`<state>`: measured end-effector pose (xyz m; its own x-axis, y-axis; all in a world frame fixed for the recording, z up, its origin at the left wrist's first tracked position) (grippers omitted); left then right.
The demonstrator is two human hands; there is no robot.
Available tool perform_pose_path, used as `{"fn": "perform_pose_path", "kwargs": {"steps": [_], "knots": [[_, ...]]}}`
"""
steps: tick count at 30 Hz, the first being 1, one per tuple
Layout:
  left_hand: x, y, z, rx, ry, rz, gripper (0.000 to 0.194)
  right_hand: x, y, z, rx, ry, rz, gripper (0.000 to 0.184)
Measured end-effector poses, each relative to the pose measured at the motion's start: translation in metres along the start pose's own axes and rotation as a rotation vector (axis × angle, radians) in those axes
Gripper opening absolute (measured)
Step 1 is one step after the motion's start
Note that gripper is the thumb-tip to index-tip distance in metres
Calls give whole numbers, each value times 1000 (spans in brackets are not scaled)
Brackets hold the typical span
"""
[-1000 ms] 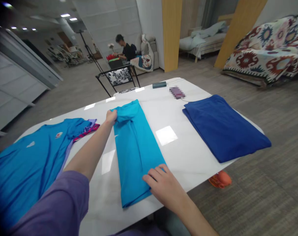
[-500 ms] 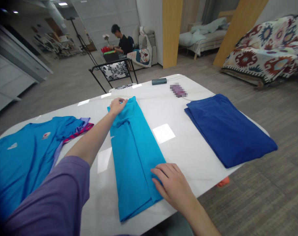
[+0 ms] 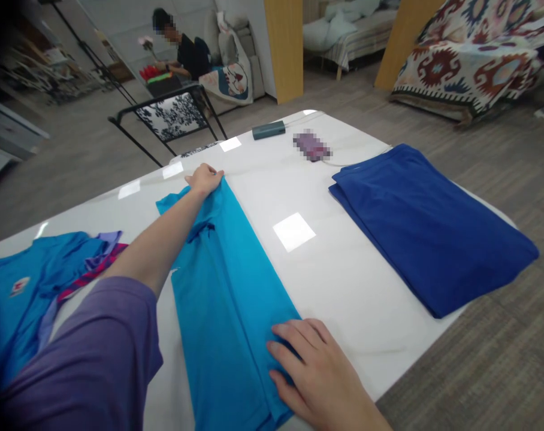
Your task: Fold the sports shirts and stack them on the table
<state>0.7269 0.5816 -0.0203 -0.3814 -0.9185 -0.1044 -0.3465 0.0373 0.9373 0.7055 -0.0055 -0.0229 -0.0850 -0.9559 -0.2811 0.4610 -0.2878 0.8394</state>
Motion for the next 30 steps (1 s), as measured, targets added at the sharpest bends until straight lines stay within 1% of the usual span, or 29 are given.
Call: {"fn": "perform_pose_path", "kwargs": {"steps": [1, 3, 4, 5, 6, 9, 10, 11, 13, 14, 15, 16, 17, 19, 20, 22, 24, 26, 27, 28, 29, 30], "knots": [[9, 5, -2, 2, -41, -59, 46, 1, -1, 0, 23, 13, 2, 45], [37, 20, -5, 10, -162, -173, 56, 2, -1, 0, 53, 34, 27, 53], [55, 26, -4, 7, -227, -200, 60, 2, -1, 0, 60, 40, 41, 55], [75, 30, -2, -5, -280, -192, 64, 2, 0, 1, 60, 43, 54, 57], [95, 31, 2, -23, -320, -154, 68, 2, 0, 1, 54, 43, 65, 59], [165, 27, 23, -76, -363, 82, 79, 3, 2, 6, 18, 32, 105, 63], [191, 30, 29, -79, -353, 125, 80, 4, 2, 9, 9, 29, 119, 64], [220, 38, 33, -71, -342, 122, 80, 6, 2, 13, 5, 30, 129, 66], [289, 67, 34, -18, -356, 25, 76, 11, 5, 21, 11, 40, 124, 67], [329, 83, 29, 25, -392, -20, 74, 14, 8, 25, 19, 42, 105, 64], [373, 96, 23, 71, -447, -30, 72, 17, 11, 29, 29, 35, 79, 60], [418, 106, 17, 114, -508, -4, 69, 20, 15, 31, 40, 25, 56, 55], [465, 113, 11, 149, -565, 47, 66, 24, 18, 33, 53, 16, 42, 50], [551, 118, 7, 177, -625, 160, 63, 33, 20, 37, 92, 14, 54, 48], [589, 117, 9, 171, -634, 205, 64, 38, 20, 39, 116, 27, 79, 50], [649, 111, 17, 134, -641, 258, 72, 52, 18, 44, 166, 69, 135, 59], [691, 106, 26, 87, -653, 257, 89, 70, 16, 50, 202, 116, 180, 70], [719, 103, 32, 47, -671, 225, 102, 92, 15, 57, 228, 172, 223, 86], [729, 102, 35, 31, -673, 207, 101, 104, 14, 61, 241, 199, 243, 95], [738, 103, 37, 18, -670, 187, 93, 115, 13, 65, 253, 225, 261, 102], [744, 104, 40, 11, -663, 167, 81, 126, 12, 68, 264, 248, 273, 106], [750, 106, 42, 11, -655, 148, 71, 136, 12, 70, 272, 268, 281, 103]]}}
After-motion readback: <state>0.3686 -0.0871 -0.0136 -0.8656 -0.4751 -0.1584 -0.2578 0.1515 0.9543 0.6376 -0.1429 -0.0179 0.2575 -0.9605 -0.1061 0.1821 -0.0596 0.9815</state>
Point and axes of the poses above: each hand's wrist, its own x-axis away from the middle knuckle, its own y-axis out of the back of the hand, z = x × y, the point moved 8 cm from there along -x, towards the middle knuckle, and after that the axes turned 4 degrees about -y, right-handed, at the moved point
